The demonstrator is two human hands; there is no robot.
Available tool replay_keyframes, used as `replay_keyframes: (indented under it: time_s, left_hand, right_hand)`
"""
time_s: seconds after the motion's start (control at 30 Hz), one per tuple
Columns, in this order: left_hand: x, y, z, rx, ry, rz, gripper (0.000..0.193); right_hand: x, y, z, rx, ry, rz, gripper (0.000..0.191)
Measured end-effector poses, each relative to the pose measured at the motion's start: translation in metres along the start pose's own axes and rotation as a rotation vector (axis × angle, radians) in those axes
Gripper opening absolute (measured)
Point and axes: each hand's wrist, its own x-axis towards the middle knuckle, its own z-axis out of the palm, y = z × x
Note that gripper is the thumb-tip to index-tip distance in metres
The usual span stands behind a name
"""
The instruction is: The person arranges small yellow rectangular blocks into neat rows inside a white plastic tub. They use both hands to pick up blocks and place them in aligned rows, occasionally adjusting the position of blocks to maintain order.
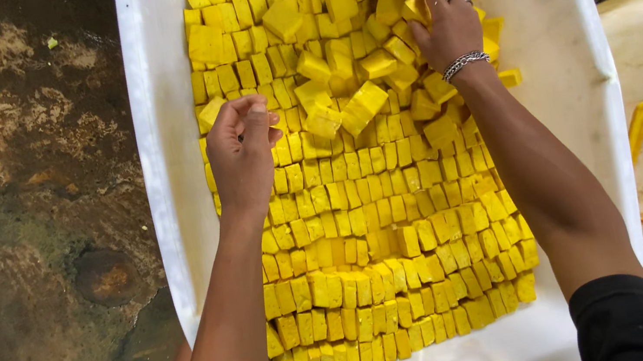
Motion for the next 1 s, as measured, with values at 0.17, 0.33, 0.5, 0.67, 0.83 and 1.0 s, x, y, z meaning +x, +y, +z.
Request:
replay_keyframes:
  time_s: [0.17, 0.33, 0.5, 0.67, 0.83, 1.0]
  left_hand:
    - [0.002, 0.0, -0.002, 0.029, 0.002, -0.02, 0.025]
    - [-0.003, -0.002, -0.001, 0.045, -0.016, -0.01, 0.027]
    - [-0.003, -0.002, 0.002, 0.052, -0.018, -0.007, 0.026]
    - [-0.002, -0.005, 0.001, 0.049, -0.023, -0.003, 0.026]
    - [0.001, -0.008, -0.002, -0.011, -0.016, -0.008, 0.025]
    - [0.007, -0.008, -0.003, -0.032, -0.001, 0.011, 0.026]
  right_hand:
    - [-0.004, 0.028, 0.003, -0.052, -0.099, 0.039, 0.041]
    - [-0.001, 0.043, -0.015, -0.015, -0.177, -0.062, 0.045]
    - [-0.036, -0.018, -0.027, 0.333, 0.036, 0.11, 0.044]
    - [-0.106, -0.106, 0.023, 0.338, 0.072, -0.162, 0.053]
    - [-0.102, -0.11, 0.04, 0.216, -0.149, -0.004, 0.054]
    - [-0.083, -0.098, 0.022, 0.597, -0.167, 0.321, 0.065]
